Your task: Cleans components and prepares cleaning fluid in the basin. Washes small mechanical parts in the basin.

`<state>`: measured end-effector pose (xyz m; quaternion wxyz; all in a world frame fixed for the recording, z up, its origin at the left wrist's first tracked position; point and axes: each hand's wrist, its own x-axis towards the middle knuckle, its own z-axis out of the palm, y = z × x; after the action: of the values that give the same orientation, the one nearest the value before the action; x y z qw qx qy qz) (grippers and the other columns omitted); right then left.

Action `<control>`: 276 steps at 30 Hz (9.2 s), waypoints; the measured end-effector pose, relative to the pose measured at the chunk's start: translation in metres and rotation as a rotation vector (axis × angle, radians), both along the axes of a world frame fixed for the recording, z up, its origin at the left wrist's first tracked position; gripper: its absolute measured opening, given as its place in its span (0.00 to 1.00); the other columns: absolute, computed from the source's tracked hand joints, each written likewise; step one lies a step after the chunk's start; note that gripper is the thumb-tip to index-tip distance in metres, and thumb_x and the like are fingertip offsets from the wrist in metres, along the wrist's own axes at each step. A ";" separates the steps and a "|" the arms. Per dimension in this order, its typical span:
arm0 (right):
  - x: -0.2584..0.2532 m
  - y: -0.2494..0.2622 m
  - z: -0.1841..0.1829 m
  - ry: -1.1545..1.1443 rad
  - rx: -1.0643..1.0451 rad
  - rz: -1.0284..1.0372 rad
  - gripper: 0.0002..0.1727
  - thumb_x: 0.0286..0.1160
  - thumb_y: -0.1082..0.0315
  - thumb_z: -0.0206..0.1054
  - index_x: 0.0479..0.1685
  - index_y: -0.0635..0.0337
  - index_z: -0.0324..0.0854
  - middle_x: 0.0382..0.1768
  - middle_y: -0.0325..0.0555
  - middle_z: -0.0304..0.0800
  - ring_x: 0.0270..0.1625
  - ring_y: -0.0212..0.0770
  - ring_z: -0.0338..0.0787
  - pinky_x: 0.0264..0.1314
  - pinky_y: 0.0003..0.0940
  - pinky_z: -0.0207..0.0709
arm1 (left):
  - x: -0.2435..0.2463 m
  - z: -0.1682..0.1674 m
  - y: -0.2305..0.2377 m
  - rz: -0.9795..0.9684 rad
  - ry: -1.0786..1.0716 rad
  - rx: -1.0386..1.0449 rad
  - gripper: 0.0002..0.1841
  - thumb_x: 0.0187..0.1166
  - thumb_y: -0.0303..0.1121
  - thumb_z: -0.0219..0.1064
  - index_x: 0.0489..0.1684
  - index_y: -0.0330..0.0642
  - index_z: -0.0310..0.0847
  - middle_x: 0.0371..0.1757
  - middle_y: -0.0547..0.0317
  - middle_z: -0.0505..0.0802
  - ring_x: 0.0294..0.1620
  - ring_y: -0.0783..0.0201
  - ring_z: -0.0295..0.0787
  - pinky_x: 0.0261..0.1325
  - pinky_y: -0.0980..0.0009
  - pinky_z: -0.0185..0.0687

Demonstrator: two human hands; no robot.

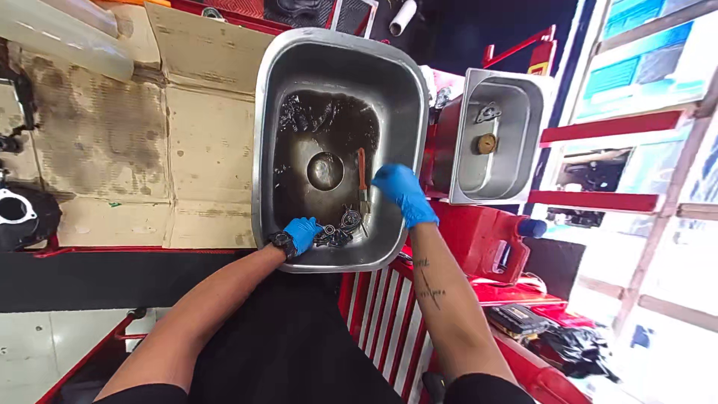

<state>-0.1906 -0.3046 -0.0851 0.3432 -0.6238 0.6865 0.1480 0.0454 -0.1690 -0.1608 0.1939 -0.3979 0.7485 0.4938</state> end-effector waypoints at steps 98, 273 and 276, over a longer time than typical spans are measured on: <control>0.881 0.015 -0.122 -0.403 -0.690 0.337 0.18 0.83 0.65 0.60 0.62 0.57 0.91 0.55 0.54 0.95 0.58 0.55 0.95 0.61 0.52 0.86 | 0.797 -0.008 -0.093 0.932 -0.157 -0.566 0.16 0.83 0.32 0.62 0.64 0.42 0.88 0.65 0.47 0.91 0.69 0.50 0.87 0.77 0.54 0.77; 0.883 0.007 -0.113 -0.198 -0.486 0.252 0.26 0.78 0.44 0.63 0.41 0.61 0.91 0.38 0.54 0.95 0.46 0.58 0.96 0.46 0.59 0.85 | 0.805 0.002 -0.114 0.628 -0.588 -0.565 0.24 0.82 0.48 0.67 0.60 0.34 0.86 0.63 0.36 0.89 0.69 0.38 0.84 0.73 0.43 0.75; 0.844 0.008 -0.072 -0.346 -0.301 0.211 0.24 0.81 0.46 0.63 0.48 0.60 0.91 0.39 0.53 0.95 0.45 0.53 0.95 0.50 0.57 0.84 | 0.816 0.031 -0.099 0.713 -0.480 -0.544 0.26 0.84 0.52 0.64 0.51 0.33 0.89 0.57 0.35 0.92 0.66 0.36 0.86 0.70 0.39 0.76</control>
<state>0.6535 -0.2963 -0.1573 0.3414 -0.7522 0.5628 -0.0300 0.8619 -0.2679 -0.1299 0.0690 -0.7671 0.6018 0.2112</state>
